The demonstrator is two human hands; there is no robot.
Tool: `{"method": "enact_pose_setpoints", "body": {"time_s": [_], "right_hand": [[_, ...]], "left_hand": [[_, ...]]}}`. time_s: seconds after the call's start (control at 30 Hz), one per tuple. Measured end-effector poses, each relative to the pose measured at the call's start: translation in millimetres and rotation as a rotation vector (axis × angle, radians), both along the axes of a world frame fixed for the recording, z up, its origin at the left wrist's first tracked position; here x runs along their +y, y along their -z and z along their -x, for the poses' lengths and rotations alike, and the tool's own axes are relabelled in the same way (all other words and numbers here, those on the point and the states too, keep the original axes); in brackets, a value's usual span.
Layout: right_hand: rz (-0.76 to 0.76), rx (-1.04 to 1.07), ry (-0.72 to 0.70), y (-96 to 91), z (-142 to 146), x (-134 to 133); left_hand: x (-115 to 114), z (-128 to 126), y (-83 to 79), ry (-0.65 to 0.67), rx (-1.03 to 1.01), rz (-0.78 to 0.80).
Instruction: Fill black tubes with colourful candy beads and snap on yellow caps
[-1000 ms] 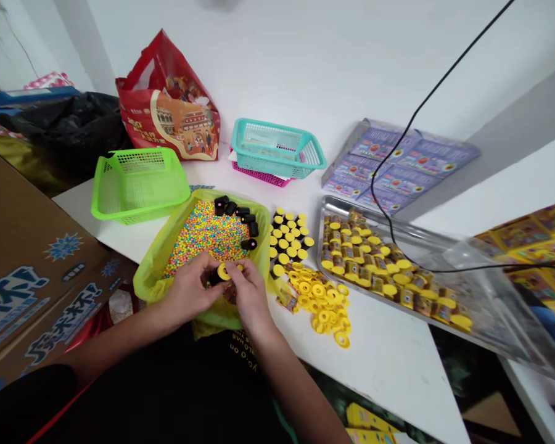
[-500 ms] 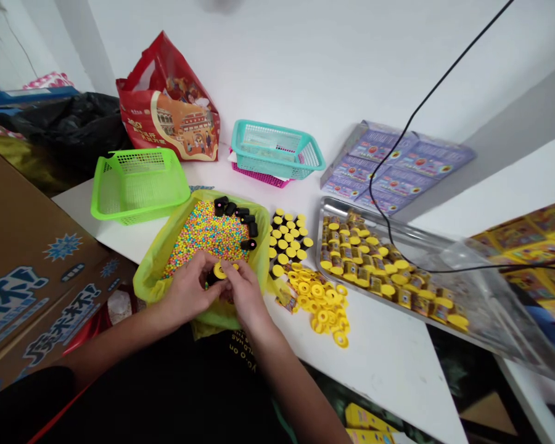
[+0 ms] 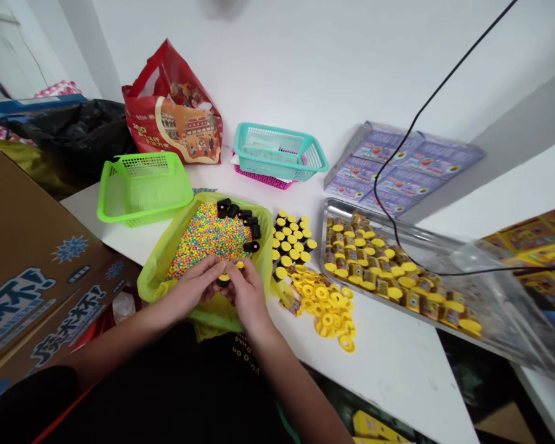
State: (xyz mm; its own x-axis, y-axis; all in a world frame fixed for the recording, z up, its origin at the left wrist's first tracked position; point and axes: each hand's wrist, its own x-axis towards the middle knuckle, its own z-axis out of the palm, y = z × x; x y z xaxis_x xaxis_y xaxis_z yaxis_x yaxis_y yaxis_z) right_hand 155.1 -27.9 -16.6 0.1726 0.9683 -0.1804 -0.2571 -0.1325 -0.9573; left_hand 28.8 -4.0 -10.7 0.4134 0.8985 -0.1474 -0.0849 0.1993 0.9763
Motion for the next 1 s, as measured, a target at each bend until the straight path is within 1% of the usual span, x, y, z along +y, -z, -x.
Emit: {"method": "enact_pose_setpoints", "body": {"time_s": [0.13,0.2,0.3,0.4,0.47,0.57,0.63,0.73,0.87,1.0], "right_hand": [[-0.002,0.164,0.032,-0.4,8,-1],[-0.029,0.2,0.083,0.4,13,-2],[-0.07,0.213,0.104,0.8,17,-3],[-0.112,0.23,0.005,-1.1,11,-1],[-0.123,0.276,-0.122,-2.9,2,1],[-0.088,0.376,-0.304,-4.3,-12,5],[-0.07,0.416,-0.35,-3.8,-17,7],[-0.057,0.421,-0.339,-3.2,-17,7],[-0.013,0.317,-0.24,-6.9,-9,3],[-0.1,0.191,-0.193,-13.4,-3,-6]], "left_hand": [[-9,-10,-5.4,-0.159,-0.215,0.033],[-12,-13,-8.2,-0.22,-0.268,0.016],[-14,-15,-9.5,-0.25,-0.295,-0.02],[-10,-11,-8.4,-0.245,-0.286,-0.019],[-5,-6,-7.7,-0.235,-0.25,0.012],[0,2,-8.3,-0.193,-0.202,0.046],[1,6,-9.4,-0.17,-0.205,0.048],[-1,7,-9.9,-0.147,-0.21,0.033],[-3,6,-6.6,-0.101,-0.155,0.02],[-3,6,-3.7,-0.125,-0.106,-0.026]]}}
